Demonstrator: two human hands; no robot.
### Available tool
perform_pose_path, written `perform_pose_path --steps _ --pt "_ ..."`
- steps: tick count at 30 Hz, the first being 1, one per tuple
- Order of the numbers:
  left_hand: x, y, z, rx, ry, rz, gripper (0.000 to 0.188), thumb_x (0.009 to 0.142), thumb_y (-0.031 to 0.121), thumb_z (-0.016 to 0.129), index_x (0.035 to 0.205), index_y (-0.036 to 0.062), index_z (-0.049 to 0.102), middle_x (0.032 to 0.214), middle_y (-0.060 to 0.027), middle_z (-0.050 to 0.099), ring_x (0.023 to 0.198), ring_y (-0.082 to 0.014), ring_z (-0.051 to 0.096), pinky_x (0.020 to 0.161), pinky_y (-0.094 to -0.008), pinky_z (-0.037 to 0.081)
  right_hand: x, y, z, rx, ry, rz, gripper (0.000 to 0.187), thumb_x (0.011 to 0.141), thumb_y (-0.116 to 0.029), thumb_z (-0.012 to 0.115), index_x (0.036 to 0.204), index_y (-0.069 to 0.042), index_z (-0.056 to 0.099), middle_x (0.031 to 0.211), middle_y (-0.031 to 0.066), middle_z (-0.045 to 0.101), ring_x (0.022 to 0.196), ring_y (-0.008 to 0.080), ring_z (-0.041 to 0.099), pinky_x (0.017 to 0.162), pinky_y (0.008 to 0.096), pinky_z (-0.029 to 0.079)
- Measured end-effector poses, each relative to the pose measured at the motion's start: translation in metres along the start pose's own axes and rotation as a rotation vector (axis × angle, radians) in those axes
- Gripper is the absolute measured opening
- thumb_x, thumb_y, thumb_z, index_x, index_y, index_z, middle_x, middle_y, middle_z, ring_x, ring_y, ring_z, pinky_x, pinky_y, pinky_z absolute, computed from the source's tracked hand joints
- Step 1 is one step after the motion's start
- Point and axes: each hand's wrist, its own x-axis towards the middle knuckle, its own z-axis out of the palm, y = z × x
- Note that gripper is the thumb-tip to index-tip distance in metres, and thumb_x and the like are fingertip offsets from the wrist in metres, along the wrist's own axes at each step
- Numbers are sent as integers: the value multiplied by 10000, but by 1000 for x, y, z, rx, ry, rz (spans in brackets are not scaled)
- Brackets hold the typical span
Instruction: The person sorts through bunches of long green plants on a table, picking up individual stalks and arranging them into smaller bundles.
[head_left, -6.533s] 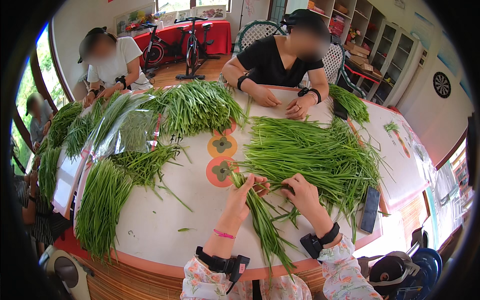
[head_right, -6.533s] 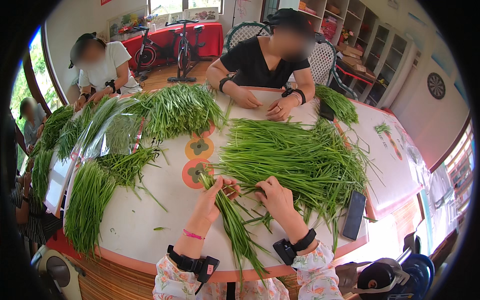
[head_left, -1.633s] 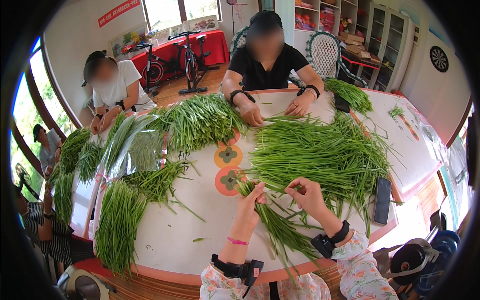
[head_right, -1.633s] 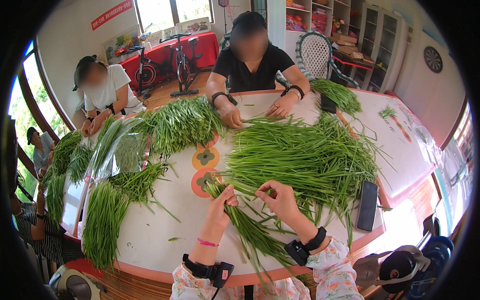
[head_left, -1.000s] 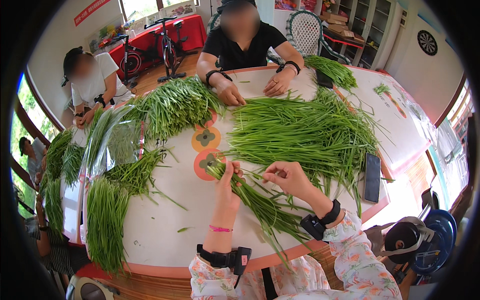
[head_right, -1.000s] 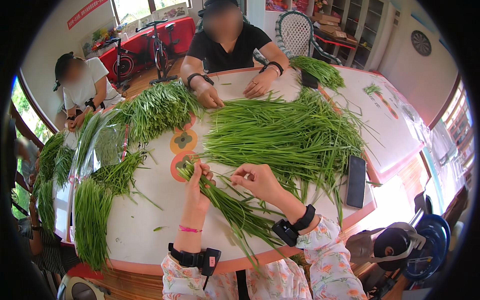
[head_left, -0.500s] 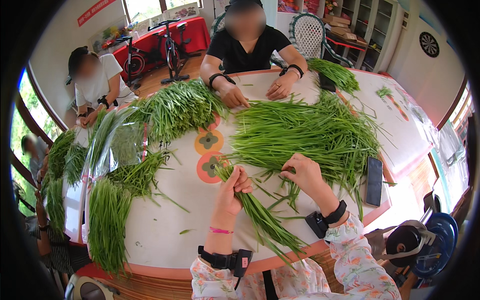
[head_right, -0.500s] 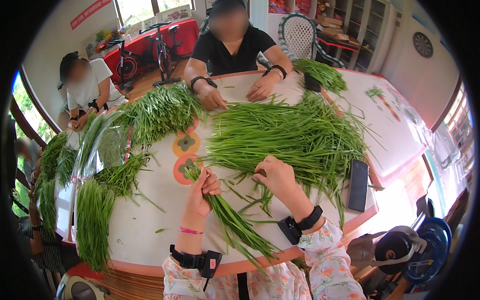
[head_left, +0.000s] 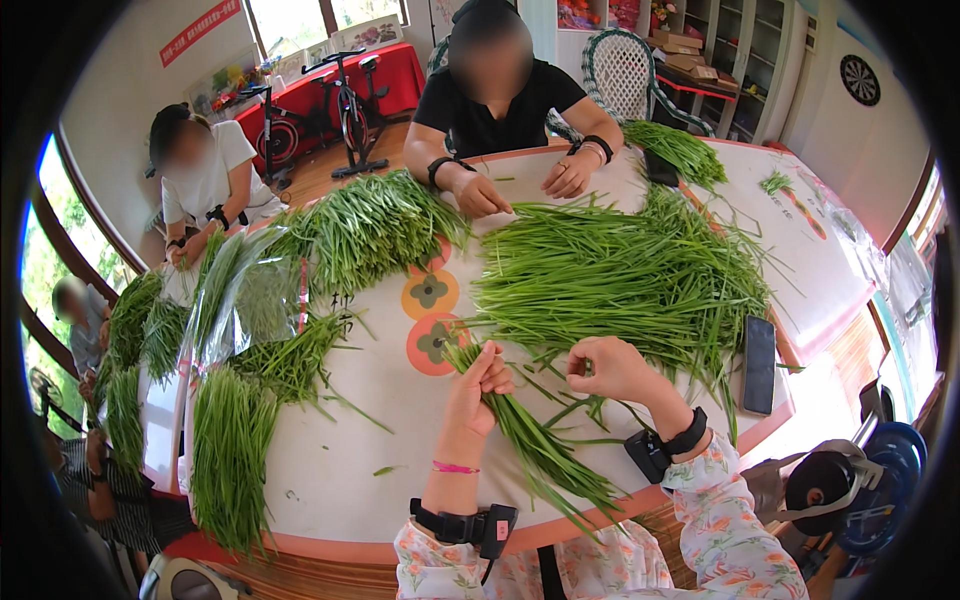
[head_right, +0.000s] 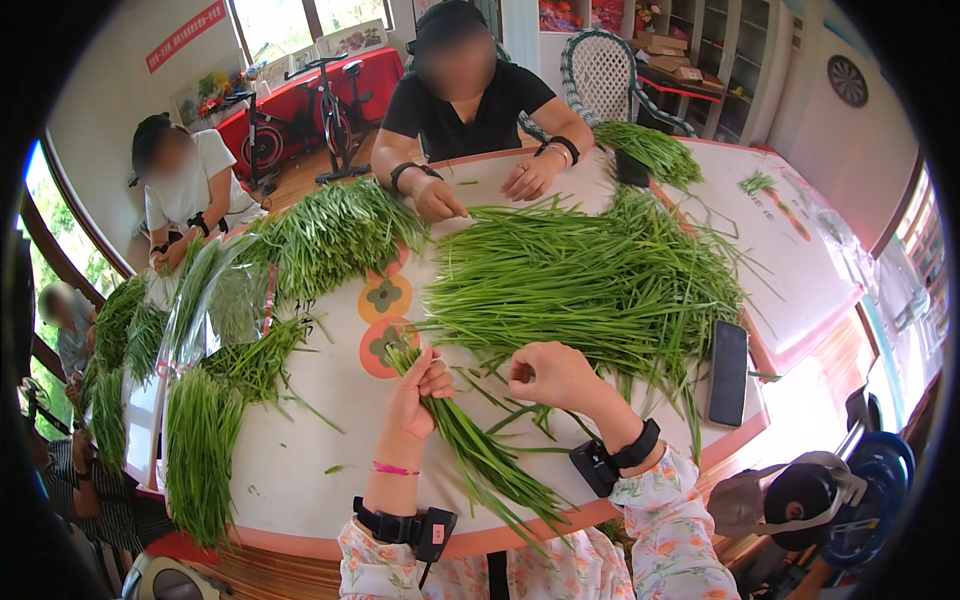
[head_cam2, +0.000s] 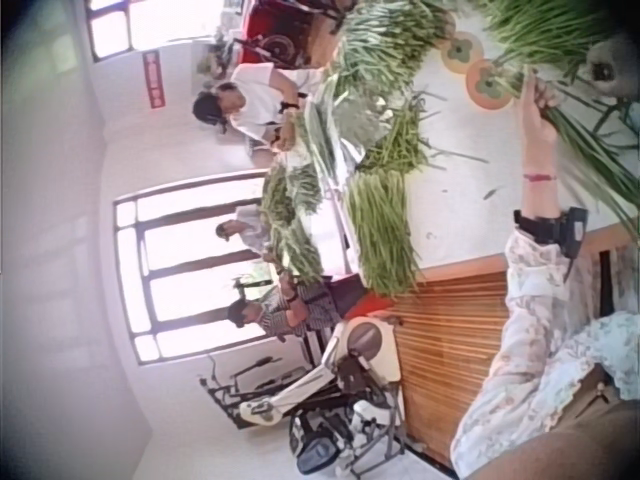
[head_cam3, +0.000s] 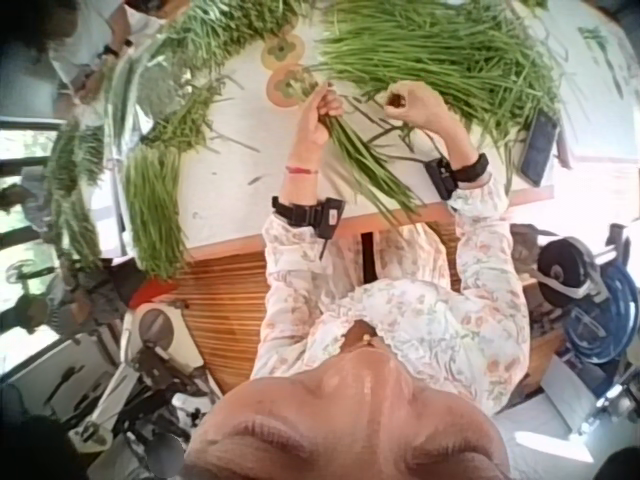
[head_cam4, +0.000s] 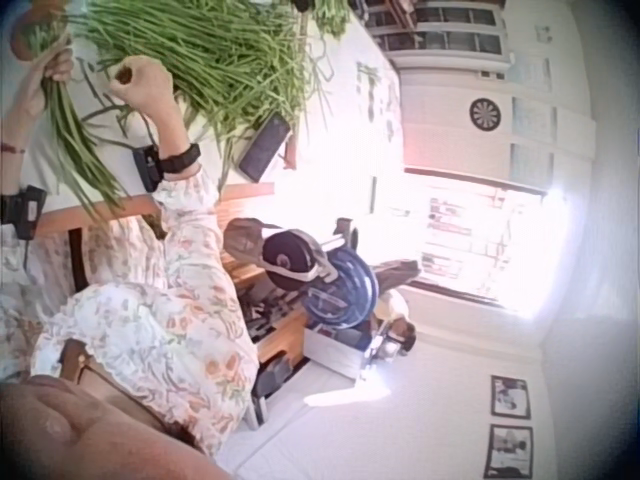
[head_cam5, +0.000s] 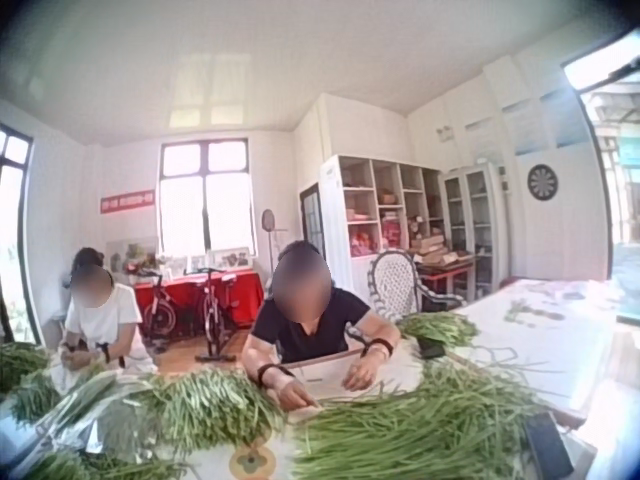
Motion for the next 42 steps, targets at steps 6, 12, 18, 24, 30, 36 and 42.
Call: perform_pose_path --steps 6,12,18,24,30,36,42 --pt "-1 0 -1 22 37 -1 144 899 207 577 867 74 531 584 69 311 500 -30 295 491 -185 297 -1 1 -9 30 -205 22 249 693 -322 659 760 -82 644 721 45 650 697 225 624 622 322 468" --pt "2 -2 -1 21 34 -8 150 895 201 584 869 67 522 580 70 312 498 -31 295 491 -189 298 1 -3 12 -200 16 -25 312 700 -379 681 787 -82 640 722 40 652 683 240 624 600 345 478" --pt "3 -2 -5 11 78 0 150 877 173 608 862 55 516 580 69 327 498 -32 305 492 -194 303 3 1 11 -5 -30 -42 244 729 -308 651 819 -81 648 740 29 658 658 234 615 602 335 477" --pt "4 -4 -7 92 112 89 156 854 133 634 955 51 547 611 76 348 517 -27 324 505 -193 326 3 -12 3 417 -126 -2 209 762 -207 682 849 -22 636 712 35 634 593 108 544 559 252 442" --pt "-1 -5 5 173 95 76 292 826 113 665 1072 -3 559 651 66 381 538 -37 349 517 -213 352 1 -18 7 486 -225 -9 199 771 -208 702 843 -32 645 680 0 604 565 55 510 502 219 412" --pt "-1 -7 4 176 91 48 215 843 122 644 996 -9 569 648 52 407 549 -46 381 529 -223 371 2 -12 11 519 -184 -28 190 771 -203 711 836 -35 650 635 -17 585 533 34 494 455 203 393" --pt "1 -8 4 36 175 138 177 898 194 578 892 19 553 670 20 450 597 -97 432 623 -282 445 5 -13 16 102 108 5 295 765 -364 691 836 -80 653 694 36 628 611 190 600 546 310 465"
